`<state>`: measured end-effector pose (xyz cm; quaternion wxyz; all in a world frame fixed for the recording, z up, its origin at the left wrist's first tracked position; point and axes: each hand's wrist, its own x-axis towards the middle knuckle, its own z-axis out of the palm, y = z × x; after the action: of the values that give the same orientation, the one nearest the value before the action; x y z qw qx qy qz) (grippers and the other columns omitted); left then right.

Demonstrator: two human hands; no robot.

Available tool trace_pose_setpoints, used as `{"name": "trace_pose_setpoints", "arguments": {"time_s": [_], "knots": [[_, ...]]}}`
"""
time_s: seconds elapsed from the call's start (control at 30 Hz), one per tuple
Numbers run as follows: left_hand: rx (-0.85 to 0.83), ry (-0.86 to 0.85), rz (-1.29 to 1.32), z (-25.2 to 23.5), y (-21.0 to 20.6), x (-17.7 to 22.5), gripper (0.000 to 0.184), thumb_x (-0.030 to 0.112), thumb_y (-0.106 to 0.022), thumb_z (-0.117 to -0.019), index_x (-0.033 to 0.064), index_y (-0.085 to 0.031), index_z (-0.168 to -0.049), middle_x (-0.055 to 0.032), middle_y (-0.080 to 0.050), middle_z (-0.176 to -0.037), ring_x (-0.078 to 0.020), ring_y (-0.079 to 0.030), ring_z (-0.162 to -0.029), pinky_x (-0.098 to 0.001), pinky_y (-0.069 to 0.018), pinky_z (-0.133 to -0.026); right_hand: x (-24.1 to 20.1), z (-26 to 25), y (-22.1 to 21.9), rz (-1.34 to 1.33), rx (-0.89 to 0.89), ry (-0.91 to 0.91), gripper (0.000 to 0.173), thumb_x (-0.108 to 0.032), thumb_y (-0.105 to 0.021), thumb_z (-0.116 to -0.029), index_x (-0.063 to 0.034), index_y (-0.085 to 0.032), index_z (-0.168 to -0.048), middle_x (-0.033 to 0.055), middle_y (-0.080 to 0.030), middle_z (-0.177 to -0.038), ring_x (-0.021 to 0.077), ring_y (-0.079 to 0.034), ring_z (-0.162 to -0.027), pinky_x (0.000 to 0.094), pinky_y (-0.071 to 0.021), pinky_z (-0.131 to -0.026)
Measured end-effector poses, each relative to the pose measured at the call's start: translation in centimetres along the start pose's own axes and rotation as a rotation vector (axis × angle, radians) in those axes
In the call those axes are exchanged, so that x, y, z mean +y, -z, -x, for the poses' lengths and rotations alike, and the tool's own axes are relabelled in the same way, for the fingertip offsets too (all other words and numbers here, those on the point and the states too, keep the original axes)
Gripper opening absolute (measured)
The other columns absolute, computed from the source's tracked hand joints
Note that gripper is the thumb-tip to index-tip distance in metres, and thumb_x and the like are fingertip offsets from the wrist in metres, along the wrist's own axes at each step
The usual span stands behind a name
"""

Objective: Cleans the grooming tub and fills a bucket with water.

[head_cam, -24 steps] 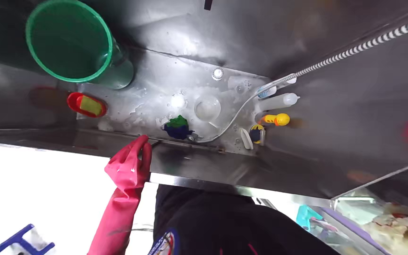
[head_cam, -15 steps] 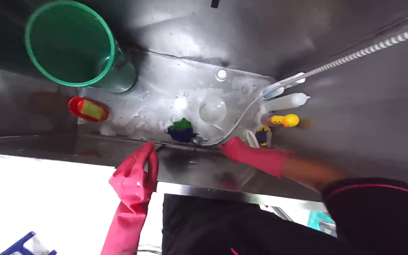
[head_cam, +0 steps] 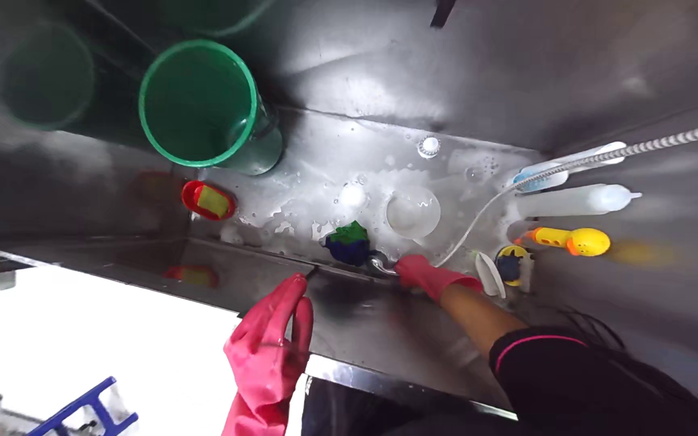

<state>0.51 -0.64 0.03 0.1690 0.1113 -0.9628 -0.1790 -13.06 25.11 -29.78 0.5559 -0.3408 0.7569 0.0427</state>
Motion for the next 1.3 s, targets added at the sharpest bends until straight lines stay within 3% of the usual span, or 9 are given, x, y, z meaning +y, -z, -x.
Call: {"name": "trace_pose_setpoints", "arguments": {"time_s": [0.2, 0.37, 0.57, 0.73, 0.93, 1.03, 1.13, 1.2, 1.3], "knots": [[0.032, 0.023, 0.152, 0.3, 0.2, -0.6, 0.03, 0.023, -0.054, -0.1017, 0.0059, -0.077, -0.113, -0.0068, -0.077, -0.112, -0.0147, -0.073, -0.107, -0.0335, -0.0602, -0.095, -2.7, 7.0, 3.4, -0.271, 0.153, 0.189, 0.029, -0.027, -0.064, -0.0946, 0.0009, -0.065, -0.101, 0.0226, -0.066, -0.099, 0.0392, -0.066, -0.094, 0.0624, -0.0519, -0.078], [-0.009, -0.009, 0.316, 0.2, 2.7, -2.9, 0.035, 0.025, -0.05, -0.1039, 0.0057, -0.074, -0.119, -0.0064, -0.076, -0.117, -0.0126, -0.072, -0.11, -0.0331, -0.0586, -0.099, -8.1, 15.9, 8.2, -0.324, 0.332, 0.034, 0.045, -0.034, -0.059, -0.0991, -0.014, -0.048, -0.138, 0.0179, -0.067, -0.115, 0.0375, -0.07, -0.098, 0.0625, -0.0554, -0.079], [0.009, -0.04, 0.216, -2.3, 8.6, -13.2, 0.038, 0.028, -0.048, -0.1047, 0.006, -0.073, -0.122, -0.0071, -0.075, -0.118, -0.0131, -0.071, -0.111, -0.0343, -0.0574, -0.099, -15.4, 19.1, 13.3, -0.335, 0.842, 0.148, 0.051, -0.033, -0.054, -0.1017, -0.0134, -0.049, -0.148, 0.017, -0.062, -0.135, 0.0326, -0.07, -0.105, 0.0538, -0.0584, -0.085], [0.029, 0.153, 0.3, -5.8, 13.3, -21.9, 0.041, 0.033, -0.046, -0.1057, 0.0077, -0.069, -0.129, -0.0086, -0.072, -0.125, -0.0114, -0.069, -0.114, -0.0326, -0.0554, -0.101, -23.7, 19.8, 22.6, -0.483, 0.936, -0.034, 0.056, -0.038, -0.051, -0.1025, -0.0198, -0.042, -0.155, 0.0152, -0.059, -0.14, 0.0295, -0.069, -0.104, 0.0517, -0.0574, -0.086], [0.127, 0.247, 0.459, -9.0, 16.0, -28.5, 0.039, 0.028, -0.046, -0.1061, 0.0026, -0.067, -0.128, -0.0084, -0.071, -0.123, -0.0081, -0.068, -0.11, -0.028, -0.0561, -0.097, -30.7, 17.1, 31.6, -0.615, 1.172, 0.043, 0.05, -0.036, -0.053, -0.1036, -0.0169, -0.047, -0.15, 0.0083, -0.069, -0.11, 0.014, -0.07, -0.071, 0.0356, -0.0618, -0.064], [0.029, 0.297, 0.445, -10.6, 15.7, -31.4, 0.045, 0.034, -0.049, -0.1045, 0.004, -0.063, -0.135, -0.0097, -0.07, -0.126, -0.0102, -0.067, -0.113, -0.0328, -0.0562, -0.098, -34.0, 16.1, 35.2, -0.7, 1.263, 0.074, 0.051, -0.031, -0.058, -0.1018, -0.0196, -0.046, -0.15, 0.0081, -0.07, -0.104, 0.0139, -0.069, -0.065, 0.0354, -0.062, -0.058], [-0.246, 0.484, 0.483, -14.4, 14.7, -33.5, 0.072, 0.053, -0.056, -0.0958, 0.0064, -0.047, -0.15, -0.0106, -0.065, -0.135, -0.0161, -0.065, -0.122, -0.041, -0.0546, -0.104, -36.3, 15.2, 38.0, -0.677, 1.374, 0.105, 0.049, -0.027, -0.058, -0.102, -0.0141, -0.049, -0.149, 0.0122, -0.066, -0.118, 0.014, -0.069, -0.069, 0.034, -0.0615, -0.059], [-0.402, 0.649, 0.575, -17.8, 12.6, -34.7, 0.086, 0.059, -0.064, -0.0897, 0.0084, -0.039, -0.155, -0.0141, -0.064, -0.135, -0.0205, -0.068, -0.114, -0.0435, -0.0596, -0.095, -37.1, 14.7, 39.3, -0.662, 1.436, 0.124, 0.049, -0.026, -0.058, -0.1014, -0.0112, -0.051, -0.147, 0.0131, -0.064, -0.125, 0.0135, -0.069, -0.077, 0.0321, -0.0611, -0.064], [-0.547, 0.955, 0.7, -22.4, 7.2, -36.1, 0.086, 0.054, -0.072, -0.09, 0.0104, -0.036, -0.155, -0.0231, -0.062, -0.129, -0.0315, -0.072, -0.094, -0.0455, -0.0629, -0.077, -38.0, 14.2, 40.1, -0.669, 1.538, 0.098, 0.049, -0.026, -0.059, -0.1005, -0.011, -0.053, -0.146, 0.0125, -0.065, -0.124, 0.0131, -0.069, -0.077, 0.032, -0.0603, -0.063]]}}
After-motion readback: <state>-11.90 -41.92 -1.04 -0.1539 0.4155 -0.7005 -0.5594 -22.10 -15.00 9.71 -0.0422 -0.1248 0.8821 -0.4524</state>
